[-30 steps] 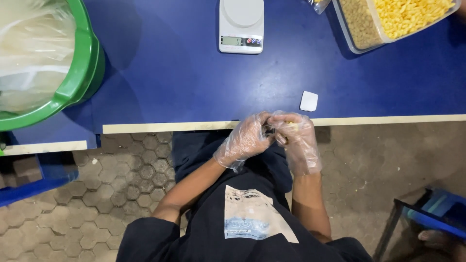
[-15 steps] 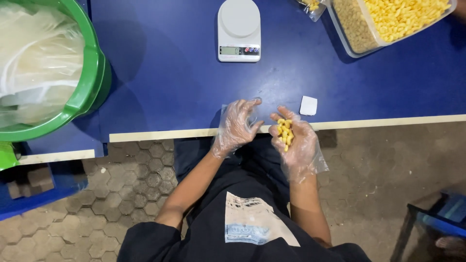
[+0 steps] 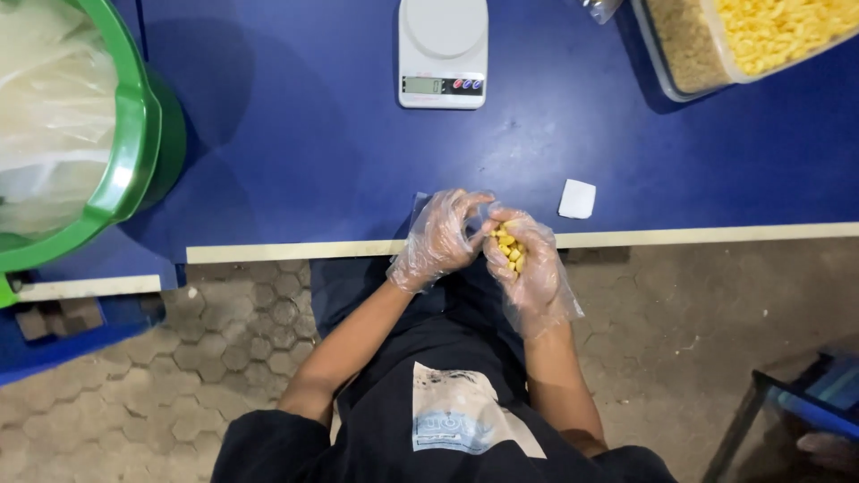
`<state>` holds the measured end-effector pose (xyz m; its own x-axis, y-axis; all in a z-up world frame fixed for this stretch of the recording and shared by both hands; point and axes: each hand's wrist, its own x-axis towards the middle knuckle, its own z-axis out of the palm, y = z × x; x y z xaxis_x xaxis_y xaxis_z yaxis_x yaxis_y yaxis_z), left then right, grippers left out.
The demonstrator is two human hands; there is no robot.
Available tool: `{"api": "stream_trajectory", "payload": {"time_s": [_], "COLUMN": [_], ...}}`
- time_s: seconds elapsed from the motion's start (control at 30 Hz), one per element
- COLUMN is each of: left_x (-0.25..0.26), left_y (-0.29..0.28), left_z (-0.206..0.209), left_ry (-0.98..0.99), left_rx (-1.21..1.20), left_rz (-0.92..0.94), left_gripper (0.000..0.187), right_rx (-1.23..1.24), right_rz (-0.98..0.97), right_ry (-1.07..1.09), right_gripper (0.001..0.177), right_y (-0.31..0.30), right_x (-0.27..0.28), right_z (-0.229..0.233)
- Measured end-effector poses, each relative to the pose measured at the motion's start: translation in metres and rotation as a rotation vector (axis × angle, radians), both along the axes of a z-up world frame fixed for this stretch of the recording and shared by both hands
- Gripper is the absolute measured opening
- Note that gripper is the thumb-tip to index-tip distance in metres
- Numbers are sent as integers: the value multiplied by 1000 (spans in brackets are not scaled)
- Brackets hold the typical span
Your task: Picking up small yellow snack items and placing them into small plastic bags for weighing and packaging.
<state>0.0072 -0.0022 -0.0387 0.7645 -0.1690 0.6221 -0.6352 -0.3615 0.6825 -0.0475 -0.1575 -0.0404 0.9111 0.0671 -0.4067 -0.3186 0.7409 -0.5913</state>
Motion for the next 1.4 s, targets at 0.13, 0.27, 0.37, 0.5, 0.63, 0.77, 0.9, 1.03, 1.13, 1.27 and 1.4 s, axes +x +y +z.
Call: {"api": "stream_trajectory", "payload": {"time_s": [0.13,0.27,0.37,0.5,0.63,0.77,0.9,1.03,1.13,1.27,1.4], "left_x": [8,13,16,19,19,18,20,19,21,21,20], "left_y": [7,4,8,14,14,15,16,16,16,16,19], "left_z": [11,4,9,11,11,12,8,6,6,9,13], "left_ry": [-22,-81,-78,36,53,100,92,51,92,45,25], "left_rx": [-47,-69,-103,-166,-179,-180,-209,-174,-266,-235,-220], "left_rz": [-72,-29,-36,-132,-143,-137,-160,-102,-222,-168,-140], "left_gripper": [29,26,26,30,28,25,26,30,24,23,22], "right_rx": [28,20,50,78,47,-91,-158,-175,-232,-176,-115], "right_rz": [23,65,128,62,72,94,52,32,37,54,56], "right_ry": [-11,-64,-73,3,-25,-16,15,23,-4,-14,-62], "right_gripper": [26,24,24,18,17,14,11,11,9,13,16], "right_y": [7,10,9,1,4,7,12,14,20,16,9], "right_x": [12,26,29,23,22,20,21,19,22,24,23], "right_z": [-9,-8,-8,-22,-16,-6,1,-7,7,1,-7]}}
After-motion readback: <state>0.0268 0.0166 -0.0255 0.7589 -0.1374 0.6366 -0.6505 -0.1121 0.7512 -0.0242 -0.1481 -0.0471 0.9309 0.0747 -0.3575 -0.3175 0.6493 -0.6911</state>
